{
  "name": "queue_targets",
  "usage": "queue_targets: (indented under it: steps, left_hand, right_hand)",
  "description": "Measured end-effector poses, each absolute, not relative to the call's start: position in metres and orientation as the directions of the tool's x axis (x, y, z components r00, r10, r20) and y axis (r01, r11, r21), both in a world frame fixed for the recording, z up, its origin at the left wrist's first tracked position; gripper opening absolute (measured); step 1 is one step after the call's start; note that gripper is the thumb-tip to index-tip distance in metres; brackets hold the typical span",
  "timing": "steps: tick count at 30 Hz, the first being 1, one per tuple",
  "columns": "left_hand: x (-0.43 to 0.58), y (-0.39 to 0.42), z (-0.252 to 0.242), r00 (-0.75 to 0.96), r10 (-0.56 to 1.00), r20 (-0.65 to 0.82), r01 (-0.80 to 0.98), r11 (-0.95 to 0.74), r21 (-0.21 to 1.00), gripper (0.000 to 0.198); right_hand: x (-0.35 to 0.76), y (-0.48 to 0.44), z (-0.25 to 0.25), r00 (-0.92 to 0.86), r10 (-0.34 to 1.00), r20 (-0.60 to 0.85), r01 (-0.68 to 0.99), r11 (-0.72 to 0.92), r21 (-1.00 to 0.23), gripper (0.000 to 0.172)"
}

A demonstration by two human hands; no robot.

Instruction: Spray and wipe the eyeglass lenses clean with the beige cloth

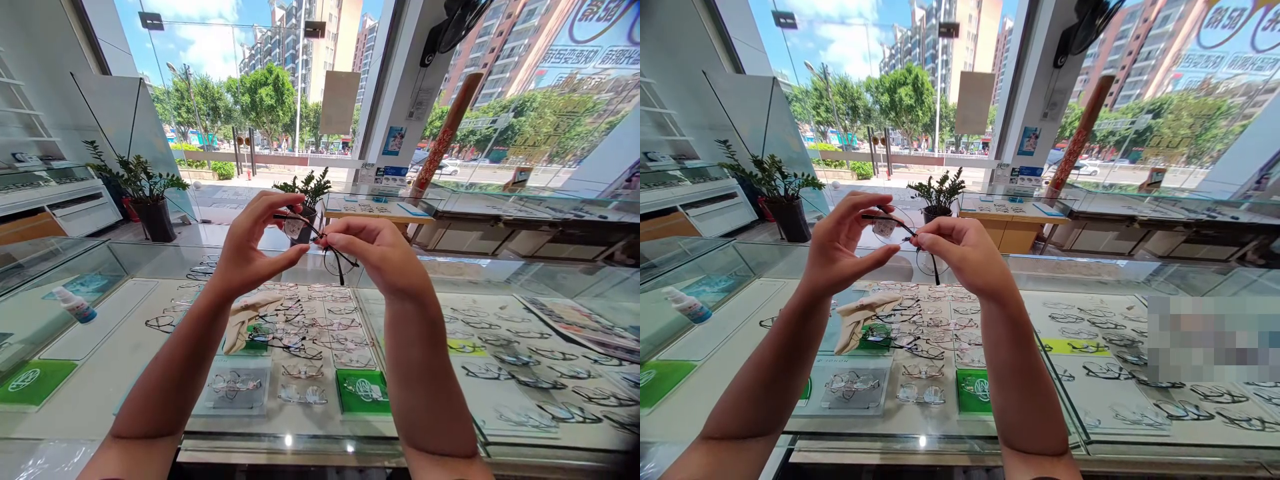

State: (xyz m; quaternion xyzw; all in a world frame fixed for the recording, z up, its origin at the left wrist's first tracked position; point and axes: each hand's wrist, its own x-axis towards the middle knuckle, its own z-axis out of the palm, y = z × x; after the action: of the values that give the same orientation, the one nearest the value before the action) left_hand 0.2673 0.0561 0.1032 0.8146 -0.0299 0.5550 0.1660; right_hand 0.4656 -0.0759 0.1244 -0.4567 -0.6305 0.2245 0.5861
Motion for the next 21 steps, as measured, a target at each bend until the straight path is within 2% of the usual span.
queue_targets:
  steps: [2,4,7,8,10,12,14,17,21]
  left_hand:
    - [0.268,0.055,0.103,0.350,0.152,0.924,-0.144,-0.966,0.214,0.063]
    - [0.270,0.051,0.103,0.223,0.175,0.959,-0.025,-0.982,0.185,0.057]
    - [0.274,0.039,0.101,0.044,0.219,0.975,0.050,-0.975,0.217,0.021]
    - [0.276,0.034,0.100,0.055,0.257,0.965,0.031,-0.966,0.255,0.015]
    - [0.279,0.024,0.099,0.171,0.357,0.918,-0.021,-0.931,0.365,0.017]
    - [0.283,0.017,0.098,0.289,0.452,0.844,-0.060,-0.871,0.487,0.016]
    - [0.285,0.015,0.097,0.335,0.521,0.785,-0.101,-0.809,0.580,0.019]
    - [0.287,0.017,0.097,0.341,0.585,0.736,-0.135,-0.744,0.654,0.025]
    - [0.288,0.024,0.095,0.343,0.630,0.697,-0.108,-0.711,0.695,0.028]
  right_hand:
    - [0.465,-0.074,0.123,0.143,0.823,0.550,0.317,0.488,-0.813,0.012]
    - [0.463,-0.070,0.120,0.206,0.792,0.575,0.343,0.492,-0.800,0.013]
    - [0.458,-0.067,0.117,0.297,0.704,0.645,0.453,0.491,-0.744,0.014]
    - [0.456,-0.067,0.116,0.311,0.666,0.678,0.501,0.491,-0.713,0.014]
    - [0.451,-0.066,0.115,0.309,0.601,0.737,0.579,0.496,-0.647,0.014]
    - [0.446,-0.066,0.113,0.279,0.575,0.769,0.625,0.499,-0.600,0.014]
    - [0.442,-0.066,0.112,0.246,0.571,0.783,0.647,0.505,-0.571,0.013]
    - [0.439,-0.064,0.110,0.219,0.557,0.801,0.682,0.500,-0.534,0.010]
    - [0.438,-0.063,0.109,0.213,0.566,0.797,0.733,0.446,-0.513,0.009]
